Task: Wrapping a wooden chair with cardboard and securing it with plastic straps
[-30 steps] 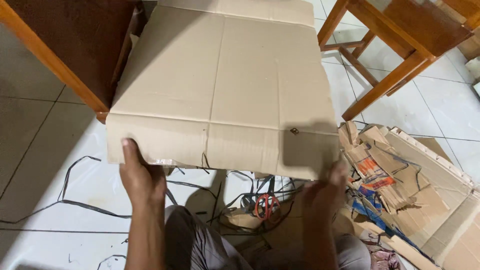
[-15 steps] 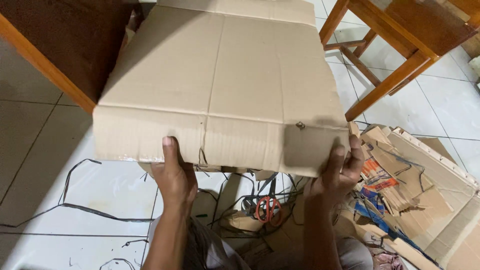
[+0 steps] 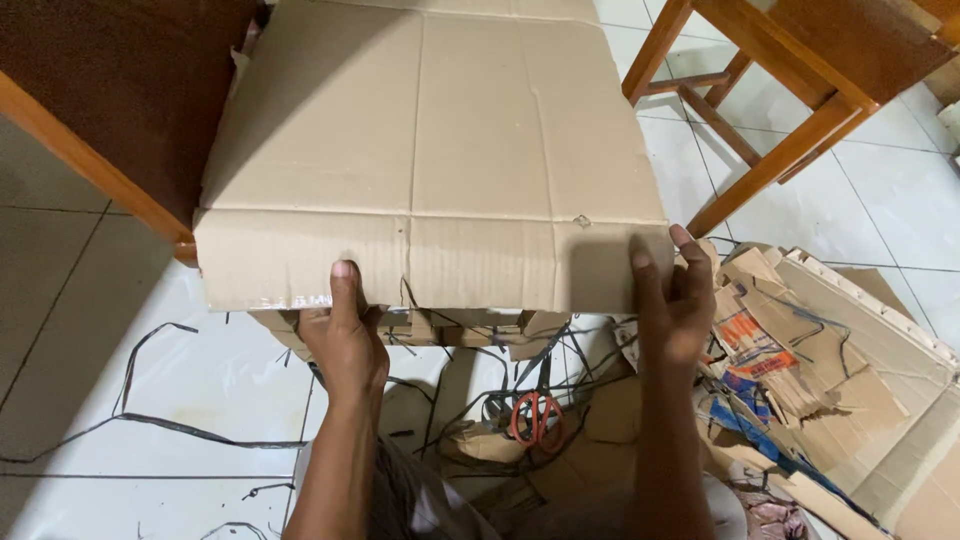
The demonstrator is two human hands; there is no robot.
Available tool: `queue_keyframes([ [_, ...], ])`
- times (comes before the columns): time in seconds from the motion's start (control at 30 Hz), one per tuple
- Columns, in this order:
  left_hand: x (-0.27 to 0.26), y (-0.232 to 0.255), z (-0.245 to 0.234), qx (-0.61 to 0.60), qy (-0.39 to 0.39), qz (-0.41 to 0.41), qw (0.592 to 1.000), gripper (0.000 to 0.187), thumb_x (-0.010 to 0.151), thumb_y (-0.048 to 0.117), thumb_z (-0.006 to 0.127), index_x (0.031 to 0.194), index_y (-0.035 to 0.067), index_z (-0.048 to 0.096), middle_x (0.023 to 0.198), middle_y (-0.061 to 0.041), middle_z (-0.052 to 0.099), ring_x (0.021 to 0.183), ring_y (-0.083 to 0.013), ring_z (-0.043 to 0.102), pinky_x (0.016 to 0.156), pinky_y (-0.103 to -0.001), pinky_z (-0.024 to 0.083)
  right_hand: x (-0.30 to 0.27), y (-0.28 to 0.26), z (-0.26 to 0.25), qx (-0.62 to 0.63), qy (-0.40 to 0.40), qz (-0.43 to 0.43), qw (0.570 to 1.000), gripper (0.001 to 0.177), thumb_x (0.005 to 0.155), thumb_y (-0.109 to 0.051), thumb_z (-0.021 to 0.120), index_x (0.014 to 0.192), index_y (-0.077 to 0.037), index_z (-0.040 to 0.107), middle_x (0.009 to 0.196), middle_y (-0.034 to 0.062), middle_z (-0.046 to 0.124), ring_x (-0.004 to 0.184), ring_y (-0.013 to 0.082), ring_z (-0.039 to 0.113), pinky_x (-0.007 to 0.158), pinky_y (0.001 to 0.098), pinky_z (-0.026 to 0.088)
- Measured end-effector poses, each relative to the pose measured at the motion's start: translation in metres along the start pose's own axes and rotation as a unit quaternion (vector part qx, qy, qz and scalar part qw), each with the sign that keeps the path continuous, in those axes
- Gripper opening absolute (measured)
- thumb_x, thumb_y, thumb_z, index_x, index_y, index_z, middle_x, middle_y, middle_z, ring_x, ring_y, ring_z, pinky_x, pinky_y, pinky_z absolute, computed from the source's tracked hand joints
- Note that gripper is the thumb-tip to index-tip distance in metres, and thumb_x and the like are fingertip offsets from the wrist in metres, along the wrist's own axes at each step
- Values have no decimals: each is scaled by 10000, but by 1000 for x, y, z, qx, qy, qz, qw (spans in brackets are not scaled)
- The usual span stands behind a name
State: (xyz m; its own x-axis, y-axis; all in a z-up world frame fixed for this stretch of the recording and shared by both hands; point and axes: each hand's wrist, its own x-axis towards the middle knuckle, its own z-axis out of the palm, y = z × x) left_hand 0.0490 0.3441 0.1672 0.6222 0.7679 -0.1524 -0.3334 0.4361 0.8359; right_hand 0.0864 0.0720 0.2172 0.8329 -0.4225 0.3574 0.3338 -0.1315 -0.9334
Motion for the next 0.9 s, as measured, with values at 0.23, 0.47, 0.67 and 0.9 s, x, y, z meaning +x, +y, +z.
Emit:
queue_keyframes([
  [0.23, -7, 17, 10, -9, -12, -59, 998, 659, 836, 388, 754, 1316, 12, 503, 1180, -157, 620, 1061, -271, 616, 910, -525, 510, 17, -27, 22, -147, -129, -392, 899, 734, 901, -483, 657, 1476, -48, 519, 1512, 190, 463, 1261, 335, 552, 1219, 496, 342],
  [0.47, -14, 17, 15, -112, -68, -46, 990, 584, 883, 337, 679, 1306, -20, 491, 1192, -145, 592, 1122, -259, 600, 1030, -416, 480, -7, -43, 93, -466, -344, -412, 704, 1157, 804, -790, 662, 1612, -63, 265, 1666, 176, 287, 1549, 350, 283, 1206, 687, 81],
  [0.67, -8, -14, 16, -88, -7, -71, 994, 896, 744, 676, 643, 1230, 23, 267, 1414, -255, 286, 1395, -425, 297, 1127, -649, 227, -8, -25, 111, -446, -380, -379, 716, 1164, 747, -841, 668, 1559, -48, 406, 1660, 173, 333, 1539, 362, 260, 1208, 628, 174],
  [0.9, 18, -57, 10, -253, -134, -179, 942, 1308, 522, 879, 606, 1573, 174, 271, 1629, -159, 318, 1421, -391, 374, 1015, -513, 436, -17, -15, 113, -434, -377, -386, 721, 1208, 717, -715, 808, 1579, 2, 358, 1672, 230, 290, 1551, 404, 228, 1212, 628, 167],
])
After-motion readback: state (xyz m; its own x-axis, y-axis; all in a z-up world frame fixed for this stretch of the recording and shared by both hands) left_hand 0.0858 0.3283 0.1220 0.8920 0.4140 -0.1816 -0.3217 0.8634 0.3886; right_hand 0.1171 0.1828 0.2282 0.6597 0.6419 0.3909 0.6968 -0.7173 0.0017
